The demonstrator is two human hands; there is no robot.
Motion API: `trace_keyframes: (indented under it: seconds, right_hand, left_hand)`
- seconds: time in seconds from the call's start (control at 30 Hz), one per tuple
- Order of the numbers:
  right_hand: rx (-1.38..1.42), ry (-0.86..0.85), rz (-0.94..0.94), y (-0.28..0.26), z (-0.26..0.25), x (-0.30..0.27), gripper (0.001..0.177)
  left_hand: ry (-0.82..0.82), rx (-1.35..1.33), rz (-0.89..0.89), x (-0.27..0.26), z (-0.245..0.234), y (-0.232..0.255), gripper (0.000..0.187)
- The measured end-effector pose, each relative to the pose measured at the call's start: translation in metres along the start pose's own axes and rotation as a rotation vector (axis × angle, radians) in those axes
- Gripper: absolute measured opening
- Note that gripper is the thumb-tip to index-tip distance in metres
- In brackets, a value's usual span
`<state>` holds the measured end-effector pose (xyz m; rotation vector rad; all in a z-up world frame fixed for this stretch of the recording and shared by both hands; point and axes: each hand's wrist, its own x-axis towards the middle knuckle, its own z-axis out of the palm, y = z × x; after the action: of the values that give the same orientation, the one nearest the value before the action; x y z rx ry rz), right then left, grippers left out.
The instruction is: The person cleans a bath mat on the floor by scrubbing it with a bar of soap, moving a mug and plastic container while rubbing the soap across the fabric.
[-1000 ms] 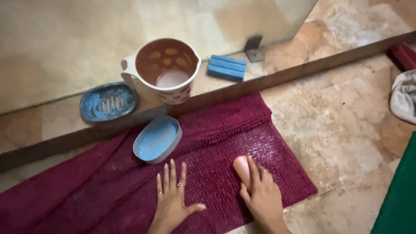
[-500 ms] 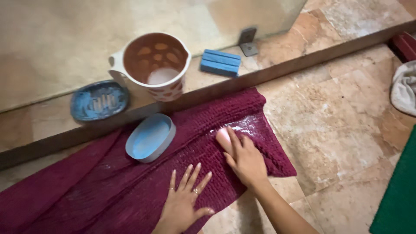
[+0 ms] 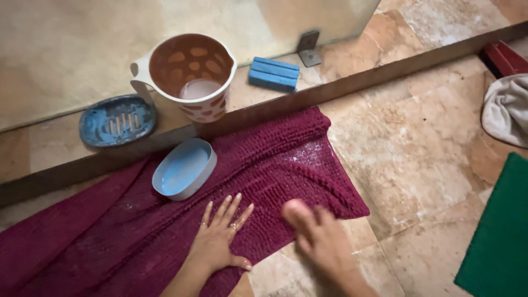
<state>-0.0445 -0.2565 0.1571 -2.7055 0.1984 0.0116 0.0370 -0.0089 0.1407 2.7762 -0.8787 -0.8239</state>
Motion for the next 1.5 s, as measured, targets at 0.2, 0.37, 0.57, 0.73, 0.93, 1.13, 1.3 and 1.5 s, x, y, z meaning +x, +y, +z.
trace_keyframes:
  seconds: [0.2,0.37,0.57,0.73,0.93,1.13,1.3,1.5]
  right_hand:
    - [0.353,0.229,-0.125,-0.008,0.044,-0.037,0.052]
    - [0.076,-0.142,-0.278,-0.007,0.077,-0.057,0.064]
    - [0.068,0.053,-0.012,0.018,0.003,-0.038,0.057]
    - [0.065,0.018,-0.396,-0.013,0.095,-0.068,0.070]
    - [0.140,-0.023,0.023,0.018,0.025,-0.048,0.050]
    - [0.169,0.101,-0.014,-0.015,0.047,-0.045,0.053]
    - [0.220,-0.026,-0.190,-0.027,0.049,-0.051,0.048]
    - [0.003,-0.080,-0.011,0.025,-0.015,-0.019,0.065]
  left_hand:
    - [-0.066,-0.012,-0.027,0.005,0.002,-0.003,0.147]
    - [-0.008,-0.023,0.001,0.007,0.003,-0.006,0.151]
    - [-0.046,-0.046,-0.023,0.005,-0.003,-0.005,0.154]
    - [-0.072,-0.055,-0.028,0.004,-0.002,-0.002,0.155]
    - [0.005,-0.061,-0.005,0.004,0.003,-0.005,0.155]
    - [-0.027,-0.045,-0.031,0.008,-0.004,-0.006,0.156]
    - [-0.091,-0.047,-0.052,0.009,0.002,-0.002,0.155]
    - [0.067,-0.095,0.035,0.002,-0.005,-0.005,0.153]
